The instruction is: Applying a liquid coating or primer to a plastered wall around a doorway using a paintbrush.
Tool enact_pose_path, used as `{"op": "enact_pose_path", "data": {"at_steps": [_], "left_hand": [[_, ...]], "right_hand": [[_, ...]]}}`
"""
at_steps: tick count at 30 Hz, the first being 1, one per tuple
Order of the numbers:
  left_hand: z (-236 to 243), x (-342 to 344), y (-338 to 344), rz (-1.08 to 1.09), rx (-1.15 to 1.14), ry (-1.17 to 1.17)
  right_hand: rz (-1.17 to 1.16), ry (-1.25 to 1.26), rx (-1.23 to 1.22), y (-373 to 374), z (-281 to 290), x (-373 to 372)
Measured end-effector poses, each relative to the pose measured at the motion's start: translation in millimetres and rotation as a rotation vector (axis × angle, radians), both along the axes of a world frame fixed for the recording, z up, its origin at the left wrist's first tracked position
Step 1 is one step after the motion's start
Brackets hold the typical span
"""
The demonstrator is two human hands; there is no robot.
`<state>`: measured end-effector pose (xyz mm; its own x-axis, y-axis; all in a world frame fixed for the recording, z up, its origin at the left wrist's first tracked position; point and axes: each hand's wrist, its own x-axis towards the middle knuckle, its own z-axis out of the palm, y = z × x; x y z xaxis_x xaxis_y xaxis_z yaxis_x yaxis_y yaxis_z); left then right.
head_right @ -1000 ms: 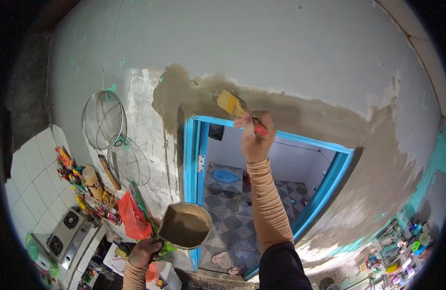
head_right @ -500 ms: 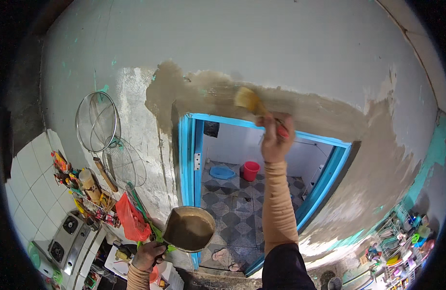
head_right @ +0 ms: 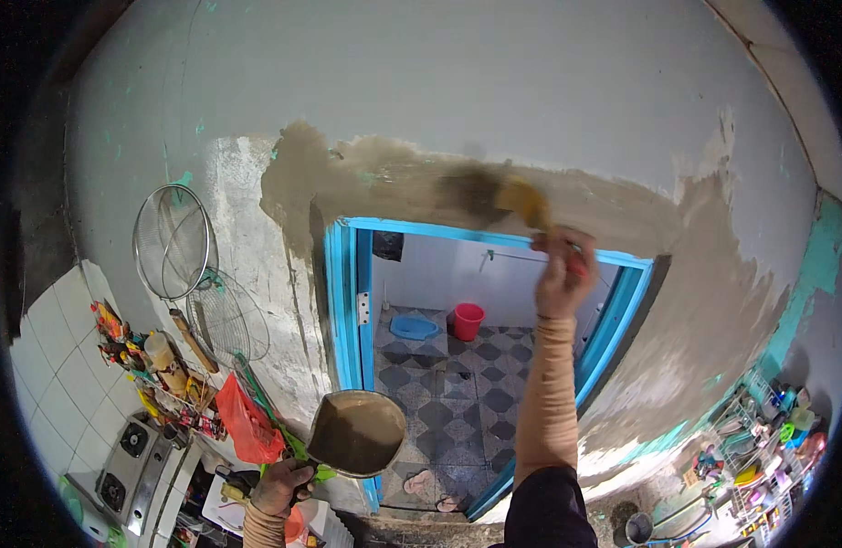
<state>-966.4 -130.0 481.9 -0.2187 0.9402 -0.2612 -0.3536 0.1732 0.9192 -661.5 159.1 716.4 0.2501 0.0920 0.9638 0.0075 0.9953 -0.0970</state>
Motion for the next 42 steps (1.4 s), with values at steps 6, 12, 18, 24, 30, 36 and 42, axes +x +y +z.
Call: {"op": "enact_pose_path", "data": {"at_steps": [6, 12, 18, 24, 30, 36, 42], "left_hand": [[-1, -2, 4, -0.024, -0.015, 0.013], [6, -5, 7, -0.011, 0.032, -0.026], [16, -2, 2, 0.017, 0.054, 0.041], [5, -7, -9, 0.044, 0.035, 0.038], [-3, -11, -19, 0.105, 0.026, 0.019], [-6, -14, -19, 0.097, 0.021, 0.027], [-5, -16, -20, 0.104, 0.014, 0.054]], "right_hand": [[0.136, 0.081, -0.004, -30, 6, -43], [0.106, 0.018, -0.058, 1, 6, -36], [0.392, -0.081, 0.014, -43, -8, -94], [0.517, -0.226, -0.076, -29, 34, -210], [0.232, -0.211, 0.066, -36, 44, -183], [0.114, -0.322, 0.093, -25, 50, -223], [0.317, -0.170, 0.024, -62, 64, -215]]}}
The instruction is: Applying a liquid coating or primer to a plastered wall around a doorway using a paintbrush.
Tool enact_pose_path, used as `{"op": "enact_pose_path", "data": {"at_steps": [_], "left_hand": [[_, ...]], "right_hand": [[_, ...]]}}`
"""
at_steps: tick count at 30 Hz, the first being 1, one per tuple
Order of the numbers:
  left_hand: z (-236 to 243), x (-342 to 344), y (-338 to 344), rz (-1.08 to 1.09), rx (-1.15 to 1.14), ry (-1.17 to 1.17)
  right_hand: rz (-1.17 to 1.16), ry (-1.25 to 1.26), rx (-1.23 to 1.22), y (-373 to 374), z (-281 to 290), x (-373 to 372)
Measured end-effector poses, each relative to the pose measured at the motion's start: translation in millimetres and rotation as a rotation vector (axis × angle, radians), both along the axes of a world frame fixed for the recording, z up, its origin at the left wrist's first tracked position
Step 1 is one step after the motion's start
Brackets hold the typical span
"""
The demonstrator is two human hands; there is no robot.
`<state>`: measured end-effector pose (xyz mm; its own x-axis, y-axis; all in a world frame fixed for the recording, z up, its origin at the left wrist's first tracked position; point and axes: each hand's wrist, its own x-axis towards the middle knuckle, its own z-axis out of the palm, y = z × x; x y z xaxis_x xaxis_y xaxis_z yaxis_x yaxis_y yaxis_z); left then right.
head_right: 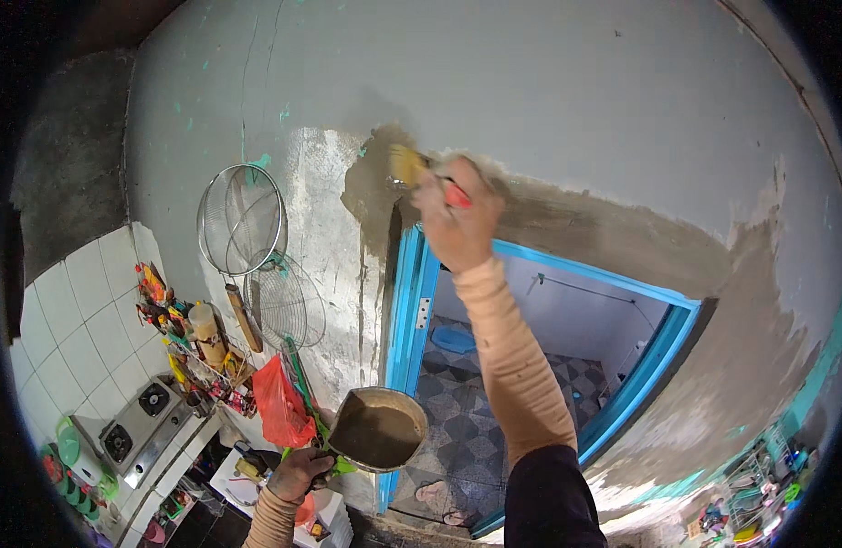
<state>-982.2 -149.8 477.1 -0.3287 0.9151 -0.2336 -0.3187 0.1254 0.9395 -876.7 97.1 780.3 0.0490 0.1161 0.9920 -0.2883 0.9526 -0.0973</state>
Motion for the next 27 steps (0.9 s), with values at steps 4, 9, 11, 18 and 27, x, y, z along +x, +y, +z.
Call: {"op": "enact_pose_path", "data": {"at_steps": [4, 9, 11, 18, 27], "left_hand": [[2, -2, -2, -0.022, 0.011, -0.009], [-3, -6, 1, -0.020, 0.040, 0.006], [-5, -5, 7, -0.041, 0.067, 0.045], [-15, -11, 11, -0.077, 0.101, -0.012], [-5, -1, 15, -0.108, 0.039, 0.026]], "right_hand": [[-0.064, -0.110, 0.080, 31, 0, -28], [-0.178, -0.067, 0.005, 17, -13, 26], [0.003, 0.003, -0.063, 8, -13, 20], [-0.087, -0.139, 0.017, 42, -36, 15], [-0.086, -0.158, 0.119, 51, -64, -8]]}}
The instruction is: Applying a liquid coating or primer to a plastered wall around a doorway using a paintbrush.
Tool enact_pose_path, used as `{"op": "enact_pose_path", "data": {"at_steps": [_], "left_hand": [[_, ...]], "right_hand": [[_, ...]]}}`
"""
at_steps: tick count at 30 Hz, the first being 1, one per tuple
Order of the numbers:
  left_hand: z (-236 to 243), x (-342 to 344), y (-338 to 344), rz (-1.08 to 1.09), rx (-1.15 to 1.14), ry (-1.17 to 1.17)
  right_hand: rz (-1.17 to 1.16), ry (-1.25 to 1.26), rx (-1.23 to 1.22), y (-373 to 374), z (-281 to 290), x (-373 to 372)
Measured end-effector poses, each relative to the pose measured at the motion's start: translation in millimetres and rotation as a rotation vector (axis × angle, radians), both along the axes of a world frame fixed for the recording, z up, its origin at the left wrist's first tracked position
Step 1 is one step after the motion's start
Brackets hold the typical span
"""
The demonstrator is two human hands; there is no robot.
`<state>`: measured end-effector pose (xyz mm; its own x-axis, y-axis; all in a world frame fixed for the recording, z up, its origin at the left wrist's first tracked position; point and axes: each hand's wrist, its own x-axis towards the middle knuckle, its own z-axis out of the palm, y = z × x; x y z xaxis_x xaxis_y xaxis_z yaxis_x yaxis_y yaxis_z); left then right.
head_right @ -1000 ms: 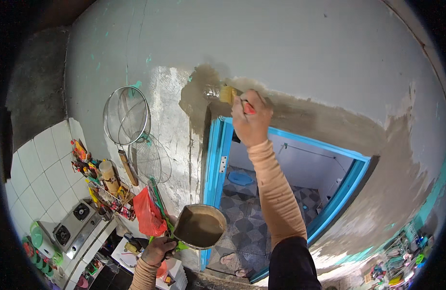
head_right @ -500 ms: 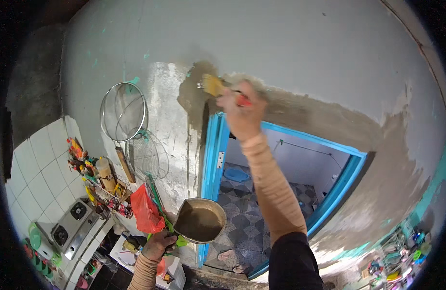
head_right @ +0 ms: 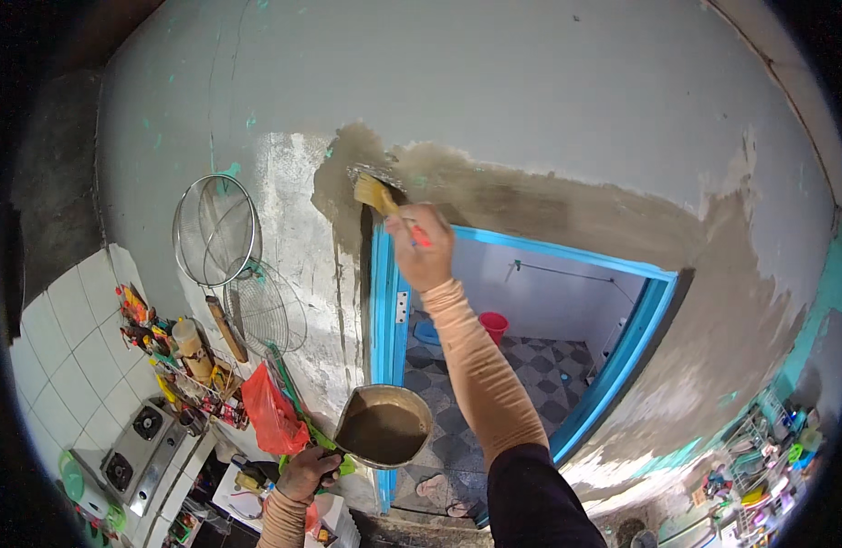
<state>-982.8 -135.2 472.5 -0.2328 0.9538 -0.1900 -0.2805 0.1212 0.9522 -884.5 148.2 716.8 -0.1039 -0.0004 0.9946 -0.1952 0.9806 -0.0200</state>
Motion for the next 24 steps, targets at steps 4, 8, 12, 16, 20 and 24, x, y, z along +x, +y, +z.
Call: {"op": "enact_pose_path", "data": {"at_steps": [4, 8, 12, 16, 20, 24], "left_hand": [[-10, -4, 0, 0.002, -0.048, -0.054], [-12, 0, 3, -0.010, -0.045, 0.011], [-12, 0, 2, 0.007, -0.043, -0.036], [-7, 6, 4, 0.055, -0.064, -0.005], [-13, 8, 16, 0.036, -0.030, 0.024], [-12, 6, 15, 0.011, -0.009, -0.031]], "right_hand": [[0.114, 0.213, -0.195, -8, -13, 36], [0.150, 0.115, -0.111, -18, -6, 14], [0.092, 0.172, -0.048, 2, -10, 24], [0.171, 0.249, -0.126, -12, -13, 17], [0.067, 0.188, -0.076, 15, -8, 21], [0.083, 0.301, -0.133, 25, -19, 82]]}}
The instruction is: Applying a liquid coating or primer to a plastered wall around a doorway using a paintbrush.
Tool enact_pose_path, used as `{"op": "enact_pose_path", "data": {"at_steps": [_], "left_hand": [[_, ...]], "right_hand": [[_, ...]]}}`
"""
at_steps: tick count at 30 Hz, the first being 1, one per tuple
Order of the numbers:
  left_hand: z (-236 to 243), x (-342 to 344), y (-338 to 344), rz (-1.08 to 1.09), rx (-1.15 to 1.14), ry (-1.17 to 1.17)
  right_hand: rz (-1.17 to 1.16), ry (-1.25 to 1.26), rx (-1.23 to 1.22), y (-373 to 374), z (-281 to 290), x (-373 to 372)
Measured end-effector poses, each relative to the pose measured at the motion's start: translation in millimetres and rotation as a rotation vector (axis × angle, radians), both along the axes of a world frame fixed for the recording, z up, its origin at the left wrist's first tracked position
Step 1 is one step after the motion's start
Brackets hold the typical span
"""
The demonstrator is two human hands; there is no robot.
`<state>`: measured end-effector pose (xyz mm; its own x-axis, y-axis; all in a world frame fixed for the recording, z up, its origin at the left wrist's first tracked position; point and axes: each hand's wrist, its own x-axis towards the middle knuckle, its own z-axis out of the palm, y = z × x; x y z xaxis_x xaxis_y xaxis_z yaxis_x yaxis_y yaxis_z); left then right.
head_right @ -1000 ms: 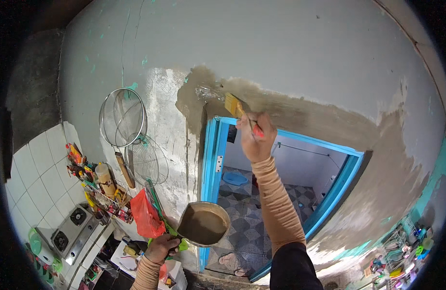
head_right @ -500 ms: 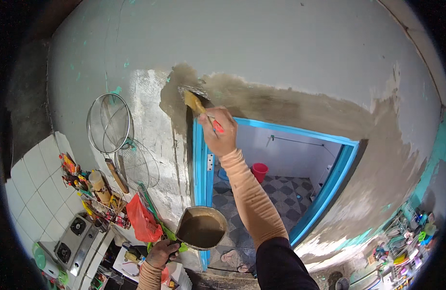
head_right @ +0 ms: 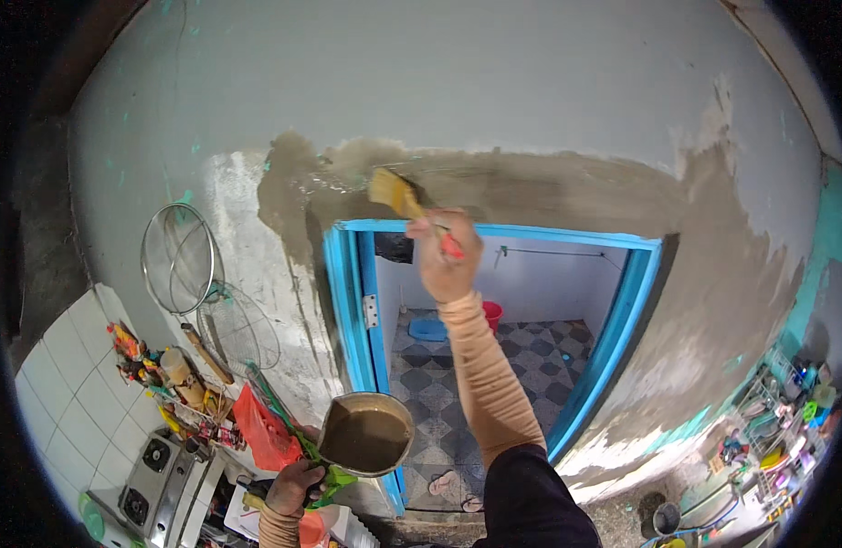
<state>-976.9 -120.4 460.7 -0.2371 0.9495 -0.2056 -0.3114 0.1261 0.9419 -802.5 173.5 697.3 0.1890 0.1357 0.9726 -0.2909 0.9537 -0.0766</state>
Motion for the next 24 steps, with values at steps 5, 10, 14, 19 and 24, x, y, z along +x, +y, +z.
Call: {"op": "enact_pose_path", "data": {"at_steps": [5, 10, 14, 19, 24], "left_hand": [[15, 10, 8, -0.054, 0.002, 0.004], [21, 28, 27, -0.041, 0.055, -0.034], [19, 32, 45, -0.102, 0.046, -0.051], [27, 47, 61, -0.152, 0.022, -0.011], [22, 67, 74, -0.274, 0.008, 0.015]], "right_hand": [[-0.246, 0.076, -0.034, 5, -5, 127], [-0.362, 0.233, -0.043, -10, 0, 185], [-0.100, 0.057, -0.050, -40, -20, 160], [0.130, -0.817, -0.541, -75, -91, 116], [0.022, -1.030, -0.622, -71, -133, 126]]}}
